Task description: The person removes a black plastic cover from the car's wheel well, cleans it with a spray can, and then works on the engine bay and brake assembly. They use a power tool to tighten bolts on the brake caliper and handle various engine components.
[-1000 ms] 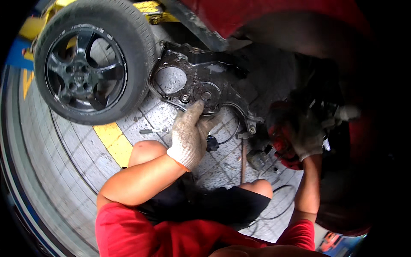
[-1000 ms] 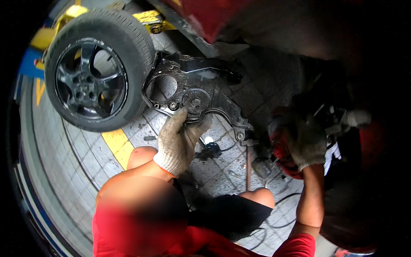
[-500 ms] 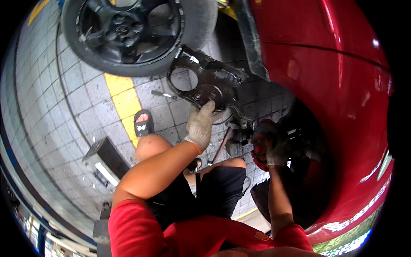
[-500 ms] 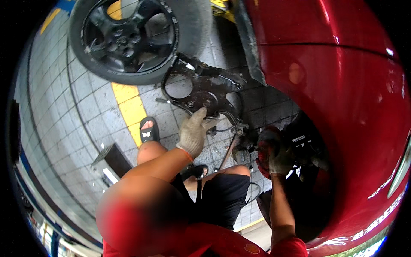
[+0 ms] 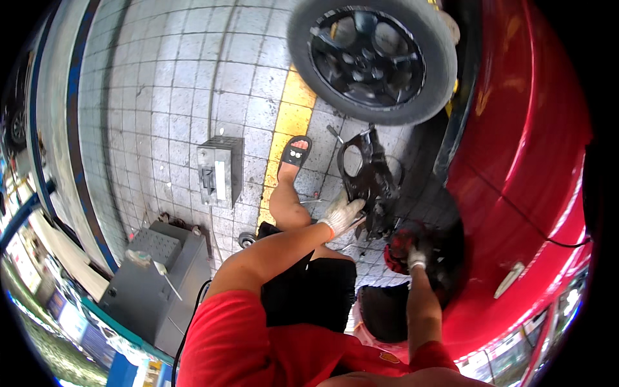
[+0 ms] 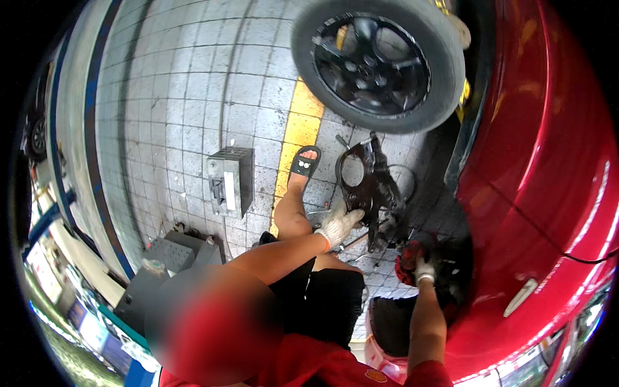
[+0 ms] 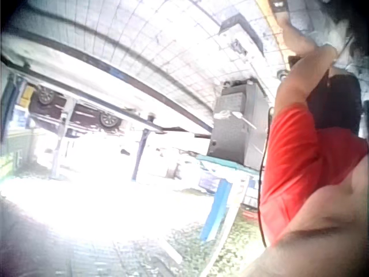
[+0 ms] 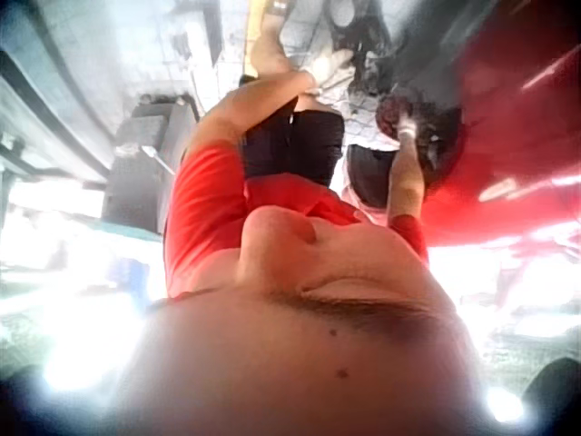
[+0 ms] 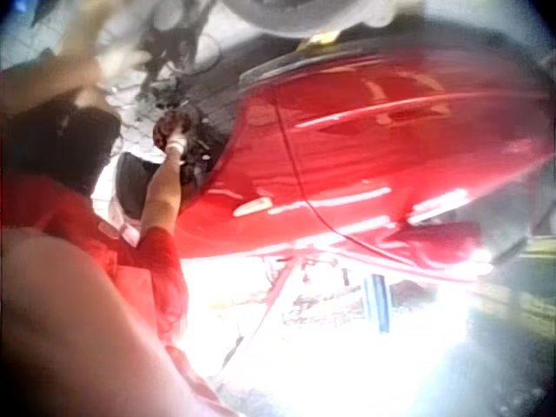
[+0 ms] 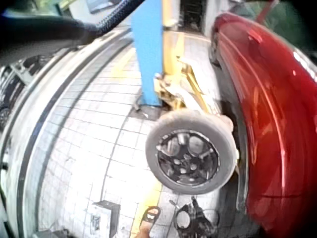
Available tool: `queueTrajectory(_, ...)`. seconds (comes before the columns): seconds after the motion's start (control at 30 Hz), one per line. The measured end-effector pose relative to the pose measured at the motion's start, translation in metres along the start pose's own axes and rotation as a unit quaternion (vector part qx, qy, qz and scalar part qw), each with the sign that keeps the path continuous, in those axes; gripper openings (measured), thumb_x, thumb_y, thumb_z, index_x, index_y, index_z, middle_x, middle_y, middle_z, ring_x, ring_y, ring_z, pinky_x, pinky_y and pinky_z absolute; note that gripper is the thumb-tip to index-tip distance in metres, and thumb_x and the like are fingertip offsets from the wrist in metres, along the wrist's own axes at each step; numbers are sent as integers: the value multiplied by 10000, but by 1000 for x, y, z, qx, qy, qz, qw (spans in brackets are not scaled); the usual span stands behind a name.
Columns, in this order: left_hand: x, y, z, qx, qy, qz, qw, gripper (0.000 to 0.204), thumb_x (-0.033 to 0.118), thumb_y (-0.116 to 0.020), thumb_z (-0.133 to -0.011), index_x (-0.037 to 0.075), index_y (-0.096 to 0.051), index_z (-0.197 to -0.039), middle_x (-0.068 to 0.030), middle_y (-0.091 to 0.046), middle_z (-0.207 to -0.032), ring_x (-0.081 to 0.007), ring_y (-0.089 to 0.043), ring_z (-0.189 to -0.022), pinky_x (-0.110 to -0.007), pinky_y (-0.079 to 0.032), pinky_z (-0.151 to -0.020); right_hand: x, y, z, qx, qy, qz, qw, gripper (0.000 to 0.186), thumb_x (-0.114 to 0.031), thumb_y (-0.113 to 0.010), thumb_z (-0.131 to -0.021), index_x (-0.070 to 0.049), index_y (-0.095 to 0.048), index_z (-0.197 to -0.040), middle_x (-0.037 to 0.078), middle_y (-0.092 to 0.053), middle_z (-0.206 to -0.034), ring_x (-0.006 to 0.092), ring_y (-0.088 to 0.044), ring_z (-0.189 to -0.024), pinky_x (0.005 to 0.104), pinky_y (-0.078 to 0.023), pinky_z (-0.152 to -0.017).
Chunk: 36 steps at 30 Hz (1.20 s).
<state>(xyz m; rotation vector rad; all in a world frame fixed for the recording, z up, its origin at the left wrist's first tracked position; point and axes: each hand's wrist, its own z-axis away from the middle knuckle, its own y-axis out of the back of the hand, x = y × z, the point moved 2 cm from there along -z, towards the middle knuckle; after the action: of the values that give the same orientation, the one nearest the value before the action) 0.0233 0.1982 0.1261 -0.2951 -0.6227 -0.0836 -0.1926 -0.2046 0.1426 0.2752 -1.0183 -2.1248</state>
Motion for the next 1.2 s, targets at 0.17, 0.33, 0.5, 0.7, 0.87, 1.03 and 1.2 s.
queueTrajectory(0.17,103,46,109,14,67,196,978,566,249,-676,-985,10,-492,-1464,-158,-660,-1315,-254,-668,-1157,-372,-588,-923,-111,61,109,-71,42,-97,992,539,-334,-720,-927,-8,-650,-1350,182,-701,-1325,305,-635,-1272,366,-464,-1100)
queueTrajectory(0.33,145,105,172,85,-68,130,986,495,199,-636,-1007,34,-522,-1459,-108,-676,-1287,-221,-663,-1172,-372,-585,-949,-190,131,134,-77,62,-198,975,374,-246,-702,-962,-4,-686,-1247,158,-742,-1235,284,-689,-1128,382,-505,-1013)
queueTrajectory(0.5,223,141,318,211,-135,291,924,471,299,-641,-975,62,-565,-1375,-145,-703,-1242,-267,-707,-1085,-464,-563,-905,-278,199,128,-65,256,-256,930,361,-208,-683,-965,26,-688,-1240,124,-741,-1139,212,-663,-1029,347,-510,-970)
queueTrajectory(0.7,256,95,457,321,-242,328,855,526,225,-667,-978,25,-508,-1438,-154,-630,-1350,-267,-685,-1112,-404,-575,-957,-363,230,40,-187,383,-142,893,426,-280,-678,-911,59,-726,-1164,136,-753,-945,207,-667,-824,343,-531,-784)
queueTrajectory(0.87,182,71,578,393,-378,387,743,324,155,-685,-1002,9,-629,-1286,-173,-690,-1262,-302,-679,-1081,-413,-581,-968,-425,232,77,-118,461,-85,875,382,-253,-691,-909,25,-737,-1168,109,-748,-905,198,-650,-773,366,-525,-736)
queueTrajectory(1.03,121,53,640,385,-456,586,549,352,192,-599,-1032,-4,-609,-1324,-153,-723,-1211,-302,-705,-1077,-443,-594,-947,-468,215,113,-232,488,-69,839,287,-210,-678,-955,-7,-725,-1154,62,-720,-869,159,-645,-717,309,-508,-656)
queueTrajectory(1.2,102,83,660,432,-487,611,450,323,176,-545,-1030,-59,-620,-1238,-194,-699,-1223,-348,-724,-1062,-517,-602,-955,-519,216,226,-218,508,100,828,371,-243,-704,-930,14,-738,-1196,105,-773,-991,209,-709,-859,344,-564,-794)
